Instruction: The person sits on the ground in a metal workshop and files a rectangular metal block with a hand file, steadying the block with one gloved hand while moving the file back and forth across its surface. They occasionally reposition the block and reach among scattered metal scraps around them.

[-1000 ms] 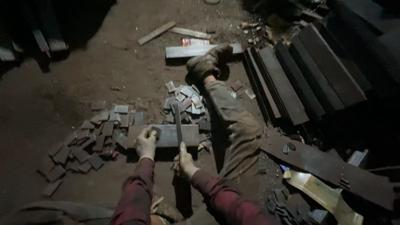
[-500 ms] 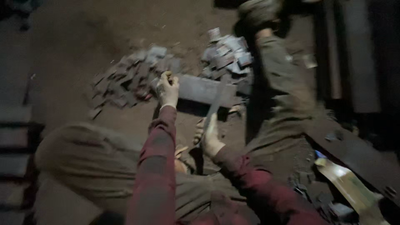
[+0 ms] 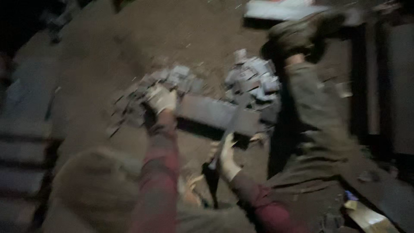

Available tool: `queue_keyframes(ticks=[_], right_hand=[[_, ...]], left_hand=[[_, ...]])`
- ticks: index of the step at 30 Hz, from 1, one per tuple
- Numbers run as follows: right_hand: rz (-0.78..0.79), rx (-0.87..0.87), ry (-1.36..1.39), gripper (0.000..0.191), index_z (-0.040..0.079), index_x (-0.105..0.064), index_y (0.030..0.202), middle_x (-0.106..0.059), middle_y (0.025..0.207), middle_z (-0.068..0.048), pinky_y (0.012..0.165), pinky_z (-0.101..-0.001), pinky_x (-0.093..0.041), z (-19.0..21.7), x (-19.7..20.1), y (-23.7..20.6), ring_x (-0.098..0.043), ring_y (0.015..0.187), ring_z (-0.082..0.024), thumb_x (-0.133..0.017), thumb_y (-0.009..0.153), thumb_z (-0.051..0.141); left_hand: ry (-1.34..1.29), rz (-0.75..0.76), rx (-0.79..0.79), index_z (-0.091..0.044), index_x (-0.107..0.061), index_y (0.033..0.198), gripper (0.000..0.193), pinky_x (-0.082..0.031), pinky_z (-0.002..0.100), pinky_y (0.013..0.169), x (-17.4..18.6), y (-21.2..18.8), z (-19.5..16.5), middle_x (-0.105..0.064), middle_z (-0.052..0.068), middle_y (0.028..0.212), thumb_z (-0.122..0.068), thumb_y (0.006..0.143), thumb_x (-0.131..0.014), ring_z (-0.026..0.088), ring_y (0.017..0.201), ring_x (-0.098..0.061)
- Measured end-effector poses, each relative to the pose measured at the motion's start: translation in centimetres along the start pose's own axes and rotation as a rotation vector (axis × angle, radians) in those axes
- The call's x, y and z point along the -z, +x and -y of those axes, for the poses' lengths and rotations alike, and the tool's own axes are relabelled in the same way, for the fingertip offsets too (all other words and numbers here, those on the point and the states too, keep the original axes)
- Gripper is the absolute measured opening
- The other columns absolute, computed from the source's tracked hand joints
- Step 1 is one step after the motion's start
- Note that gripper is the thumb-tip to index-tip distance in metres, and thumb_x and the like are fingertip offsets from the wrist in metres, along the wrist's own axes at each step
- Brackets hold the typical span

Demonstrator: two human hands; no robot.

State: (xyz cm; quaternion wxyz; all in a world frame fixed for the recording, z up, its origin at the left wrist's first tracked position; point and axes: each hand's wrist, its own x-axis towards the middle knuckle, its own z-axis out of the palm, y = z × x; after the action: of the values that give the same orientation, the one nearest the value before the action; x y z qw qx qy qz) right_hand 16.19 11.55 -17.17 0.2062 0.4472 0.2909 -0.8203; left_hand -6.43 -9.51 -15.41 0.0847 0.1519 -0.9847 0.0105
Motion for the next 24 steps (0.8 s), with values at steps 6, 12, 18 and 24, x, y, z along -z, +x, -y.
queue_keyframes(ticks=[6,12,18,24], right_hand=[[-0.104,-0.091,-0.001,0.086,0.003,-0.06,0.098,-0.043,0.064,-0.006,0.05,-0.0422,-0.039,2.6,-3.5,-2.7,-0.043,0.054,-0.024,-0.032,0.091,0.084],[-0.091,-0.042,-0.061,0.085,0.006,-0.059,0.098,-0.039,0.063,-0.003,0.05,-0.0396,-0.039,4.0,-4.8,-5.2,-0.041,0.053,-0.02,-0.031,0.091,0.085],[-0.055,0.01,-0.128,0.085,0.008,-0.059,0.096,-0.041,0.062,0.0,0.047,-0.0377,-0.036,4.0,-4.0,-5.8,-0.039,0.049,-0.017,-0.03,0.089,0.088],[-0.042,0.047,-0.191,0.089,0.004,-0.061,0.098,-0.04,0.061,-0.001,0.046,-0.0382,-0.037,4.6,-3.4,-6.5,-0.039,0.048,-0.018,-0.03,0.089,0.088]], left_hand=[[-0.016,0.1,-0.007,-0.005,-0.079,0.096,0.032,-0.059,0.049,0.074,3.2,1.5,-0.5,-0.075,0.02,0.103,-0.031,0.088,-0.063,0.037,0.09,-0.073],[-1.222,0.019,0.425,-0.009,-0.076,0.118,0.02,-0.047,0.036,0.06,3.5,-0.4,-2.8,-0.071,0.008,0.097,-0.025,0.11,-0.065,0.021,0.072,-0.062],[-1.803,0.331,0.693,-0.022,-0.066,0.099,0.021,-0.042,0.028,0.042,1.9,-7.1,-8.4,-0.069,0.007,0.079,-0.004,0.089,-0.071,0.016,0.056,-0.061],[-0.888,0.0,-0.123,-0.009,-0.069,0.097,0.017,-0.056,0.046,0.072,3.7,-11.5,-10.1,-0.075,0.016,0.089,-0.015,0.083,-0.077,0.033,0.082,-0.072]])
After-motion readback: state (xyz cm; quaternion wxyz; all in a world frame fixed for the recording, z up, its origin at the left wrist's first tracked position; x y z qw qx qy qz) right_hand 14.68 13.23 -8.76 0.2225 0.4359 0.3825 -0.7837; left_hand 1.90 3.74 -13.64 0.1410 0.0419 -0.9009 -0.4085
